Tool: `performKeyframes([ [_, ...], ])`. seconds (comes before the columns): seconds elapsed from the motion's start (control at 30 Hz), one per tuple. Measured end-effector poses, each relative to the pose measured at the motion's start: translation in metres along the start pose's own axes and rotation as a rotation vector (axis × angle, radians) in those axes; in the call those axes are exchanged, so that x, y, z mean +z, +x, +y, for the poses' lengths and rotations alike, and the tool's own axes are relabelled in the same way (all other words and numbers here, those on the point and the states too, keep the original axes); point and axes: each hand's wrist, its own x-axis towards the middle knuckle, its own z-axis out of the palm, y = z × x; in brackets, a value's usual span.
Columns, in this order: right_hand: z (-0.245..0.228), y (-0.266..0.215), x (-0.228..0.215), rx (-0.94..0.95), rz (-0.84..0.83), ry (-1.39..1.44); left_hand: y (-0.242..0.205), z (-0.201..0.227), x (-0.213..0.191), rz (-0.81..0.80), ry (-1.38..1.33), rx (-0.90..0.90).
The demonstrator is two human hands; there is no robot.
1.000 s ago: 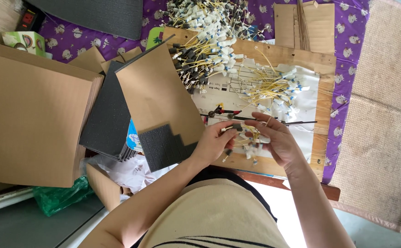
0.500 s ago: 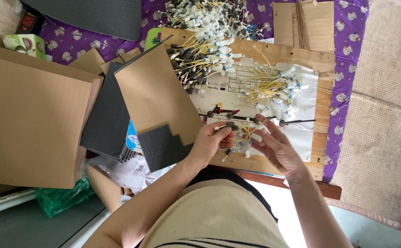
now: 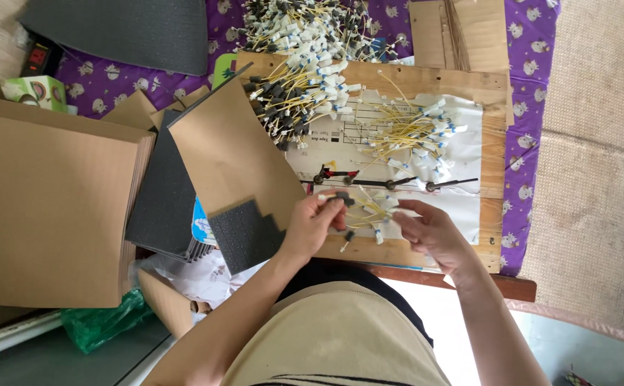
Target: Organizing and placing small wire harnesses onto a template board
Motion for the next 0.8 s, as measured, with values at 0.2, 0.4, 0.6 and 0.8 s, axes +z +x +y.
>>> performKeyframes([
  [0.2, -0.046, -0.033, 0.045, -0.201, 0.059, -0.008, -0.003, -0.005, 0.006, -0.12, 0.543, 0.25],
  [0.4, -0.025, -0.035, 0.039, -0.145, 0.154, -0.16, -0.003, -0.012, 0.002, 0.032, 0.951, 0.407],
  [0.6, -0.012, -0.023, 0.012, -0.244, -0.01, 0.447, 0.001, -0.025, -0.004, -0.129, 1.374, 0.16],
  [0.8, 0.0, -0.021, 0.016, -0.251, -0.002, 0.151, 0.002, 0.0, -0.004, -0.131, 1.443, 0.063],
])
